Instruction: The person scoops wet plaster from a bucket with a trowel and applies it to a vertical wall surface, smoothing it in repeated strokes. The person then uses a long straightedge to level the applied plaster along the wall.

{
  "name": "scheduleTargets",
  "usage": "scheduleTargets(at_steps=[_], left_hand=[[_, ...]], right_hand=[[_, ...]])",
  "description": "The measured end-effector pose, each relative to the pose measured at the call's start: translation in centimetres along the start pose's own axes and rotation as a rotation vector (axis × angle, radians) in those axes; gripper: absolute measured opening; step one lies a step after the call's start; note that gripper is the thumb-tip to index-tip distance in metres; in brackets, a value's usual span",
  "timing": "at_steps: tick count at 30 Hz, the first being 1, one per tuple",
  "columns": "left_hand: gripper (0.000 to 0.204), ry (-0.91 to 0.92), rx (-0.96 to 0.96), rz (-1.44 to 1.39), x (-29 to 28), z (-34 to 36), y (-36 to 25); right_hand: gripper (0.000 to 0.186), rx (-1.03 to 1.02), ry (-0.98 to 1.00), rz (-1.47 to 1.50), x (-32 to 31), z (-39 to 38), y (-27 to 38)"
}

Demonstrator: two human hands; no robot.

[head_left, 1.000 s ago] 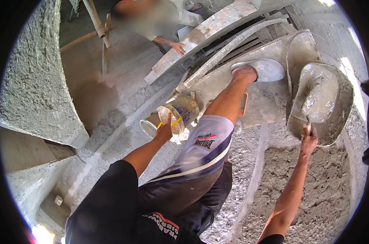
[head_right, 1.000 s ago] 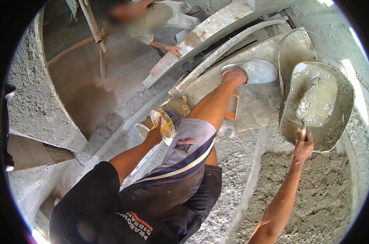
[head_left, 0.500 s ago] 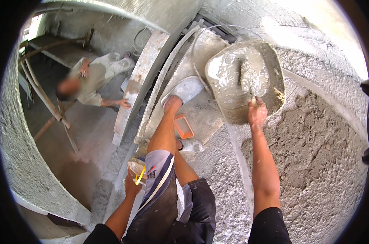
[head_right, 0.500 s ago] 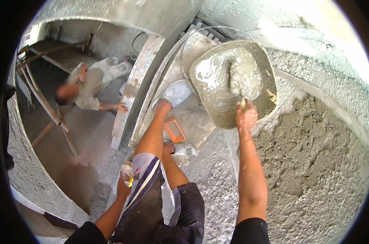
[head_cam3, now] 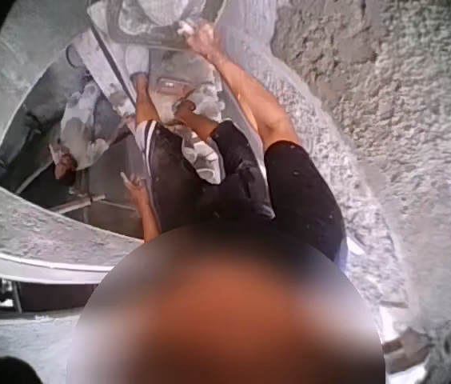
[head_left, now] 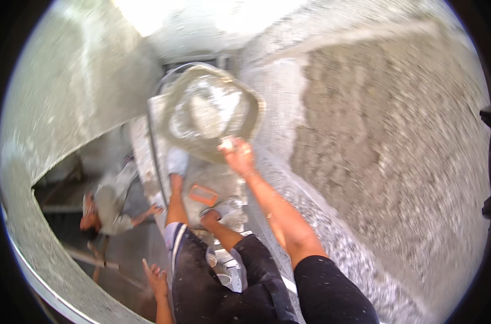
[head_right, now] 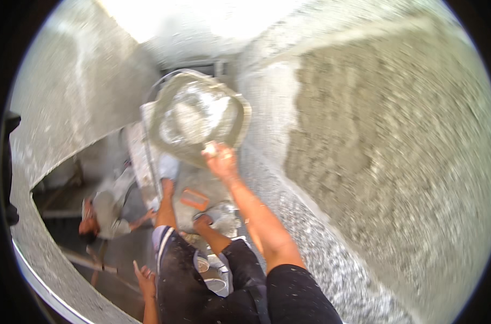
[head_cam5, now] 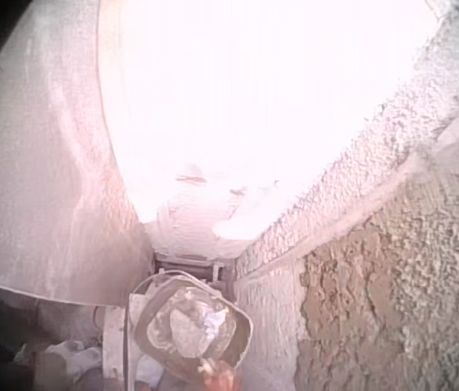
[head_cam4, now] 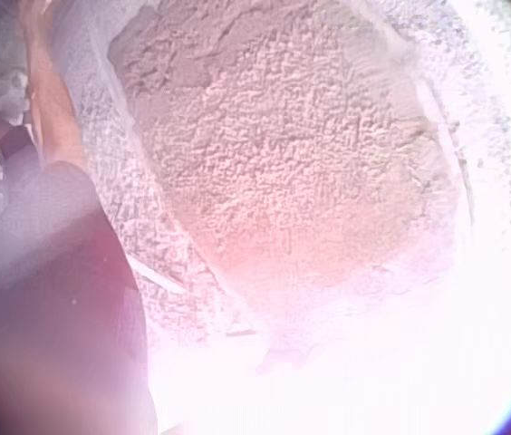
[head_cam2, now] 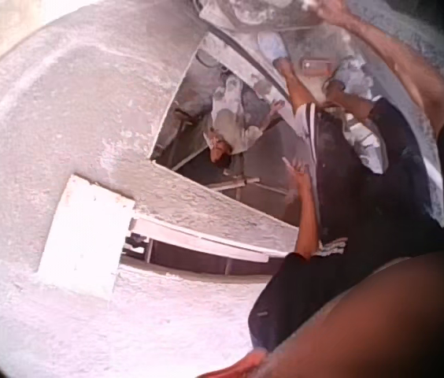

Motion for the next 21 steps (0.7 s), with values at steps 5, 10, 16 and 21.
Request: scheduleTargets(at_steps=[5, 10, 16, 21], left_hand=[[0.096, -0.007, -0.067, 0.211, -1.9, 0.9, -2.0], [0.081, 0.066, 0.212, 0.233, -1.9, 1.0, -11.5], [0.065, 0.167, 0.221, 0.126, -1.6, -4.1, -21.4], [0.058, 0.175, 0.257, 0.049, -3.7, -9.5, -24.6]], right_hand=[[0.047, 0.148, -0.009, 0.223, -16.1, -9.4, 1.7], [0.045, 0.078, -0.141, 0.144, -34.6, -19.9, 5.7], [0.045, 0.053, -0.093, 0.051, -51.4, -31.0, 8.4], [0.04, -0.349, -0.087, 0.409, -61.0, -35.0, 7.2]])
Point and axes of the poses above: each hand's wrist, its own z-axis towards the middle knuckle, its own x-axis out of the palm, y = z × x, the point moved 10 cm from there along z, towards the middle knuckle, and after that the axes turned 10 degrees about -z, right-handed, at the moved point
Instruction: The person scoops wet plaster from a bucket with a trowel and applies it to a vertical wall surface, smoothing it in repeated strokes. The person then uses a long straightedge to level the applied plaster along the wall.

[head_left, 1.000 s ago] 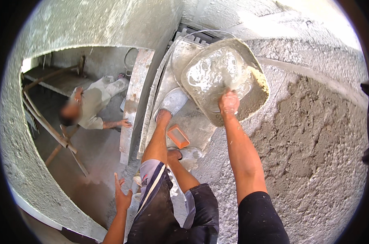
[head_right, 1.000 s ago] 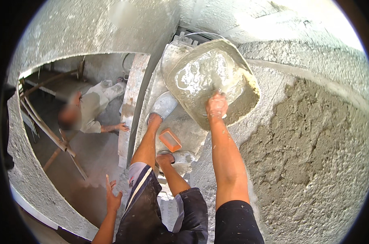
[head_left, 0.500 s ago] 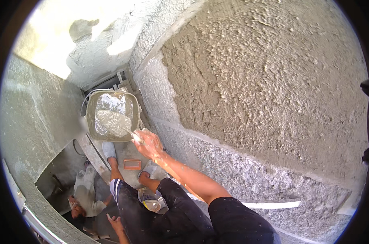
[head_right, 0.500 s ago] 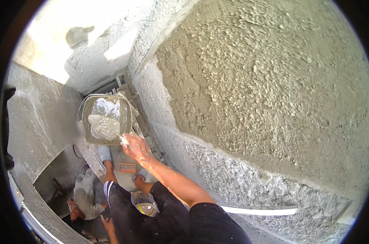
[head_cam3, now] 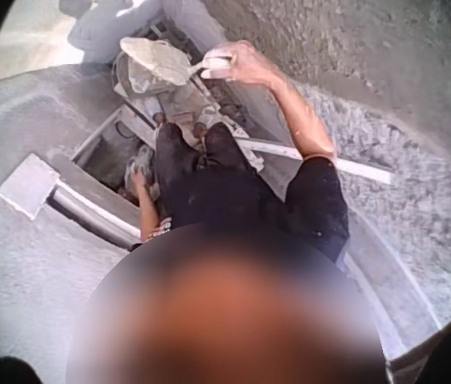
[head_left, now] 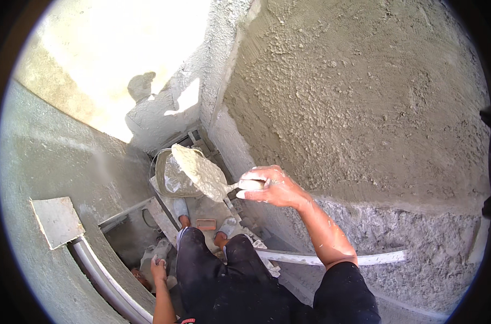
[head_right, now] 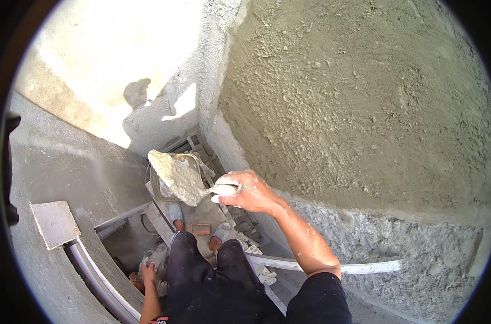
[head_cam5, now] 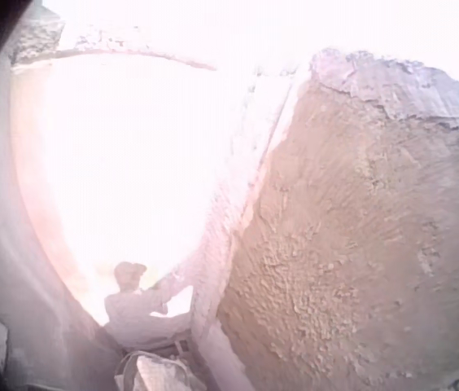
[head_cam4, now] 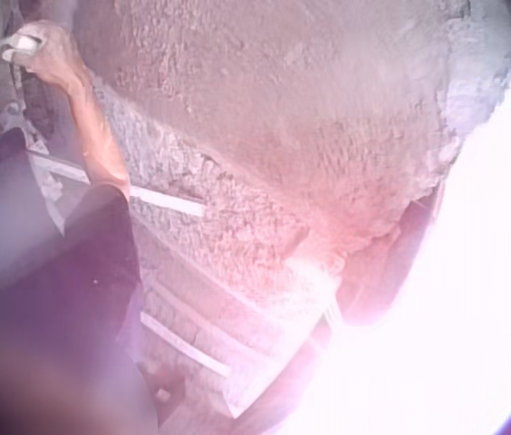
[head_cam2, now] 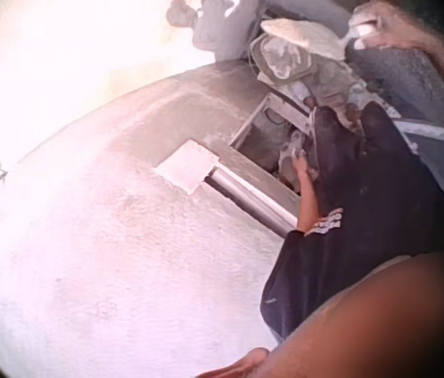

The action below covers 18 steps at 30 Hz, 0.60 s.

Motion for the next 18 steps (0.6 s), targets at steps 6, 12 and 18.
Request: scheduleTargets(at_steps=[6, 12, 18], left_hand=[[0.051, 0.083, -0.057, 0.07, -2.4, -2.2, -0.4], [0.055, 0.163, 0.141, 0.387, 4.6, 0.6, -6.4], [0.092, 0.459, 0.07, 0.826, 16.7, 0.9, -5.7]], right_hand=[[0.015, 0.715, -0.545, -0.01, -22.2, -2.0, -2.4], [0.024, 0.516, -1.012, -0.229, -26.2, -12.8, 4.0], [0.047, 0.933, -0.182, -0.187, 11.0, 0.1, -16.9]])
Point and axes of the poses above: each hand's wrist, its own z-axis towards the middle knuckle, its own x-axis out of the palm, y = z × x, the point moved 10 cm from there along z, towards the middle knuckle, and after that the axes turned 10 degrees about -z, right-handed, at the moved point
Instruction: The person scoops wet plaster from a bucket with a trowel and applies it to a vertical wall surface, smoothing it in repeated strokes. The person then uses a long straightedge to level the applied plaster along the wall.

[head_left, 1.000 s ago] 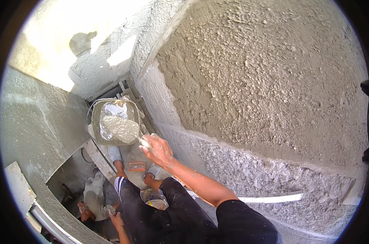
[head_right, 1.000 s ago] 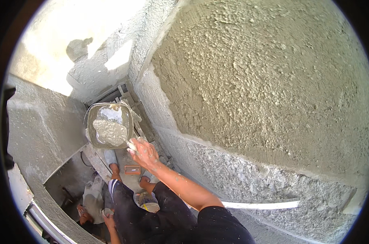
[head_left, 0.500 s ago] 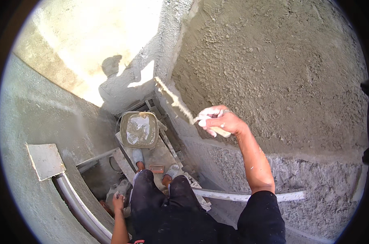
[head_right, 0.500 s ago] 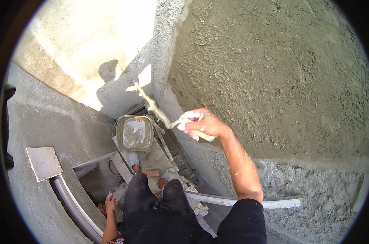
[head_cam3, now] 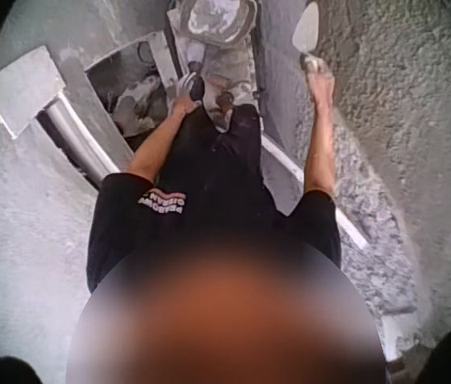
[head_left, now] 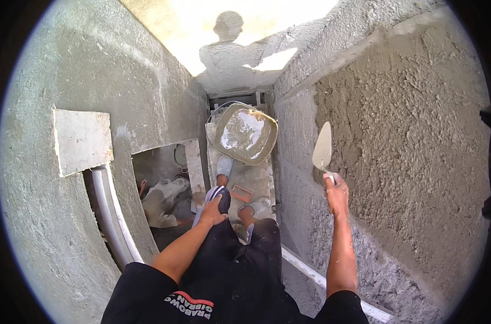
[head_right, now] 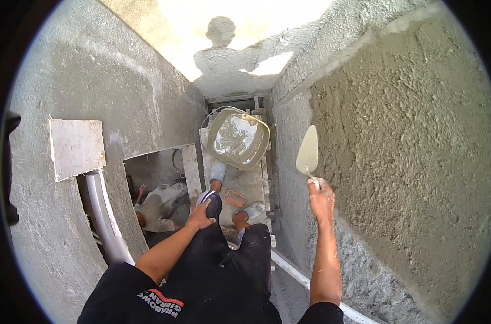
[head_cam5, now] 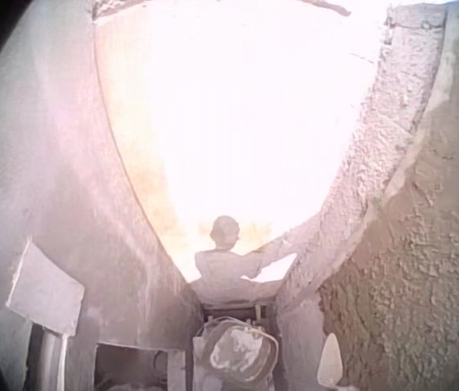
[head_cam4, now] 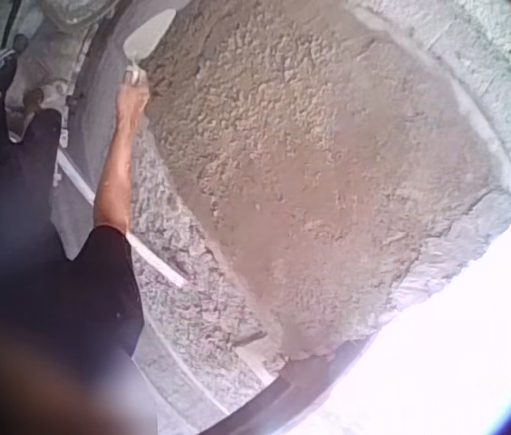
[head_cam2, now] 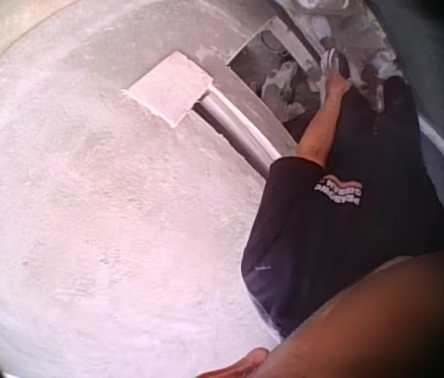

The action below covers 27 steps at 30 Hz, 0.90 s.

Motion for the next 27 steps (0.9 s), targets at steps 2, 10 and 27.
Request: scheduleTargets(at_steps=[2, 10, 27], left_hand=[[0.098, 0.056, -0.065, 0.266, 1.9, 1.5, -0.2], [0.092, -0.108, 0.027, 0.36, -0.4, 7.0, 2.0], [0.09, -0.149, 0.096, 0.375, -0.4, 6.7, -0.3]], right_hand=[[0.049, -0.212, 0.111, -0.325, 15.4, 5.0, 3.2], [0.03, -0.129, -0.007, -0.513, 52.6, 26.8, 7.9], [0.035, -0.327, -0.039, 0.009, 28.4, 8.1, 9.8]])
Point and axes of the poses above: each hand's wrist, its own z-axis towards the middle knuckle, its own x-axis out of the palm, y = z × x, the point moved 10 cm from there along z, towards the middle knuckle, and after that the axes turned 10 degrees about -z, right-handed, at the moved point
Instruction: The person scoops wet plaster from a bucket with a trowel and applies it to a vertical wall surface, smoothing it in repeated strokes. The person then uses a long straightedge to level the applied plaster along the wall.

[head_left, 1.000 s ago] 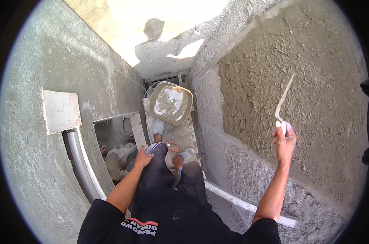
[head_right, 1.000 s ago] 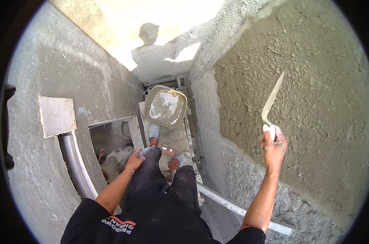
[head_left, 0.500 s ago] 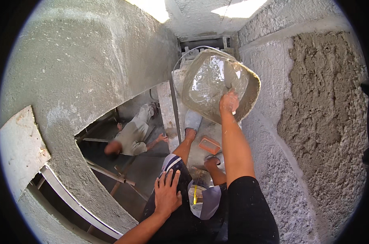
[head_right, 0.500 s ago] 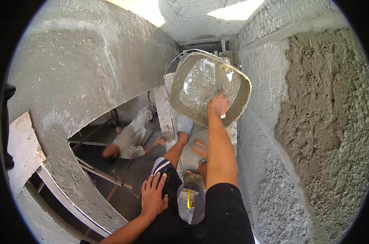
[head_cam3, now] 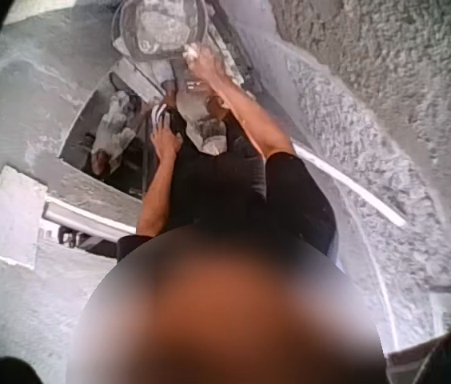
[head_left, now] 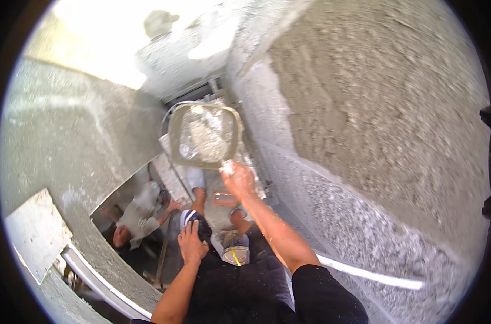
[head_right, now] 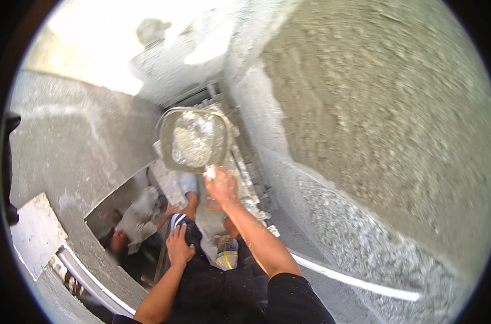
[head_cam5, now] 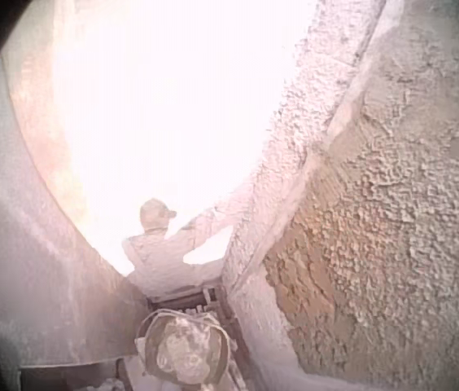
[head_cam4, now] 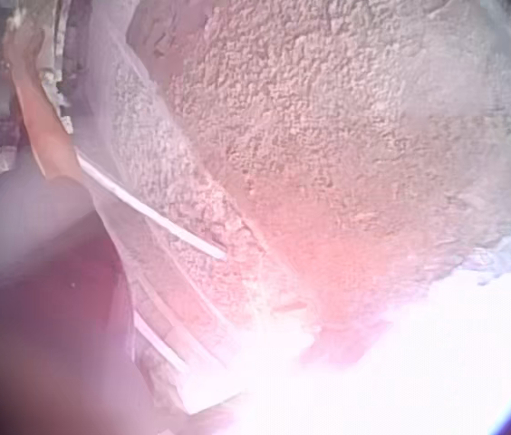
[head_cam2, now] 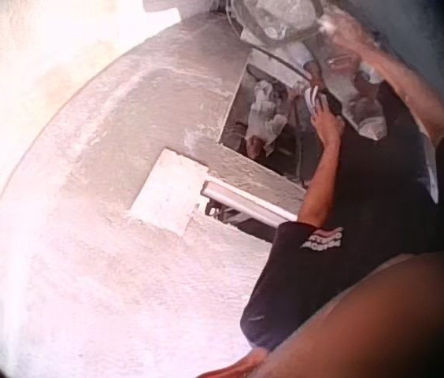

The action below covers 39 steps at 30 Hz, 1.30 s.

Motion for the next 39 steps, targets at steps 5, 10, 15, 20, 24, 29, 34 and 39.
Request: scheduleTargets(at_steps=[5, 10, 15, 20, 24, 29, 34, 39], left_hand=[[0.075, -0.086, 0.029, -0.424, -0.7, 0.9, 0.1], [0.065, -0.051, -0.043, -0.489, -0.3, -0.1, 3.9], [0.05, -0.114, -0.057, -0.551, -2.2, -3.5, 5.1], [0.05, -0.048, -0.083, -0.483, -1.9, -6.6, 3.5], [0.065, -0.091, -0.103, -0.391, -4.5, -6.5, 1.7], [0.089, 0.128, -0.002, -0.215, -1.9, -6.3, -1.6], [0.102, 0.282, -0.062, 0.096, 0.6, -3.1, -0.5], [0.094, 0.172, -0.048, -0.008, -1.6, 0.6, 1.8]], right_hand=[[0.042, -0.129, -0.08, -0.187, -23.0, -10.9, 2.8], [0.038, -0.208, -0.034, -0.129, -39.7, -22.3, 2.9], [0.035, -0.149, 0.238, 0.363, -48.1, -28.8, -3.9], [0.026, 0.457, -0.347, 0.284, -67.0, -29.9, -13.0], [0.031, 0.376, -1.011, 0.149, -74.2, -42.1, -10.5], [0.04, 0.312, -0.327, 0.251, -50.3, -28.6, -10.3], [0.043, 0.121, 0.176, -0.241, -12.7, -9.8, -7.9], [0.035, 0.06, 0.346, -0.447, 15.1, 6.6, -7.9]])
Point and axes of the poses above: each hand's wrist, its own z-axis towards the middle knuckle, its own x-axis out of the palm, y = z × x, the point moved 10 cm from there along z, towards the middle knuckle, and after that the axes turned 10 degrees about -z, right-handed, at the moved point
